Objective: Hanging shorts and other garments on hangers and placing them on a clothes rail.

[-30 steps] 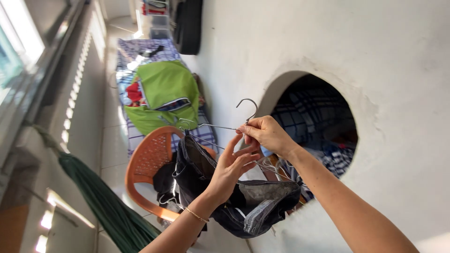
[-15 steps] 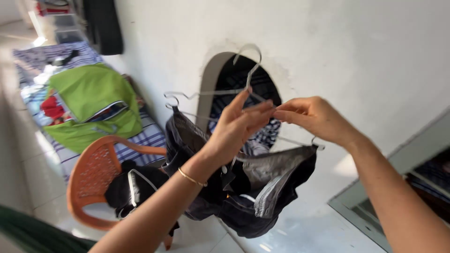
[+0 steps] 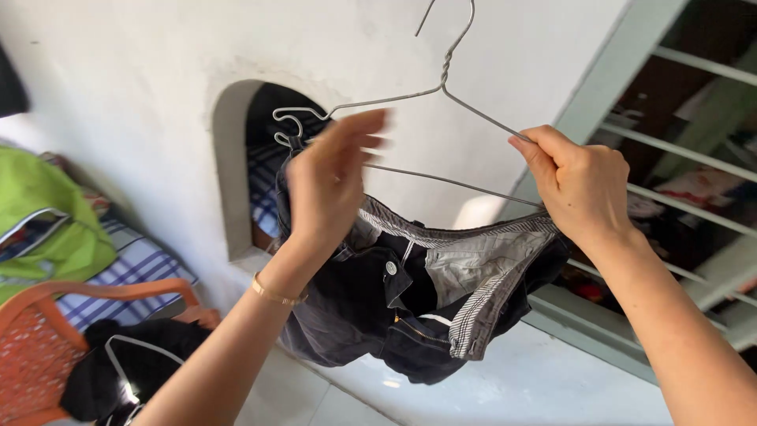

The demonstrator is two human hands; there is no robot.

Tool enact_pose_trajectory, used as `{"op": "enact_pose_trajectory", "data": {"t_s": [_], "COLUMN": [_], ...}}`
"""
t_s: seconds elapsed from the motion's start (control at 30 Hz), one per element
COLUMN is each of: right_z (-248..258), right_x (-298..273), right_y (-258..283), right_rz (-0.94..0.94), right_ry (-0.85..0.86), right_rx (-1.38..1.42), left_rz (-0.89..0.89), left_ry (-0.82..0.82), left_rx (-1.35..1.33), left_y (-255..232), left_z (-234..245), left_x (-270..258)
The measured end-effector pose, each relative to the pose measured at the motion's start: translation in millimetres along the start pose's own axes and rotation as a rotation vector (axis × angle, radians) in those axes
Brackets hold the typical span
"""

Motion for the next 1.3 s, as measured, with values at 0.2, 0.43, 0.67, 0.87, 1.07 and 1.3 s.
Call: {"op": "enact_pose_trajectory", "data": {"t_s": [0.2,0.43,0.67,0.87,1.07,1.3], "right_z": [29,48,135,224,305,378], "right_x": [-46,-127,-164,-209,-268,-317], "right_y": [-43,-91,-157,-211,-221,-215], "right_rz": [-0.095,-0.156,-0.394,-0.616,-0.674,-0.778], "right_ry": [-0.012,0.071,0.124,0.162,0.143,0.127], "right_rx": [0.012,-0.046,-0.136,-0.074,-0.276,-0.509], "left_rz": [0.055,0.754,0.773,0.873,0.876,0.804], "left_ry": [-0.08,0.061,0.401,0.764,0.796,0.912], "left_rx": [-0.255,-0.313,-0.42,-0.319,-0.459,-0.634], "left_y": [110,192,169,136,107,105], "left_z": [27,-30,-108,-200,-276,-370], "left_x": [-77,-170,-160,-183,-215,-243]}}
Point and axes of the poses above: each hand's wrist, its own x-axis towards the middle knuckle, its own z-axis out of the back of the hand, y = z × x, the point moved 5 cm from there along x, towards the middle knuckle, and after that the axes turned 13 degrees about -x, right-handed, at the moved point
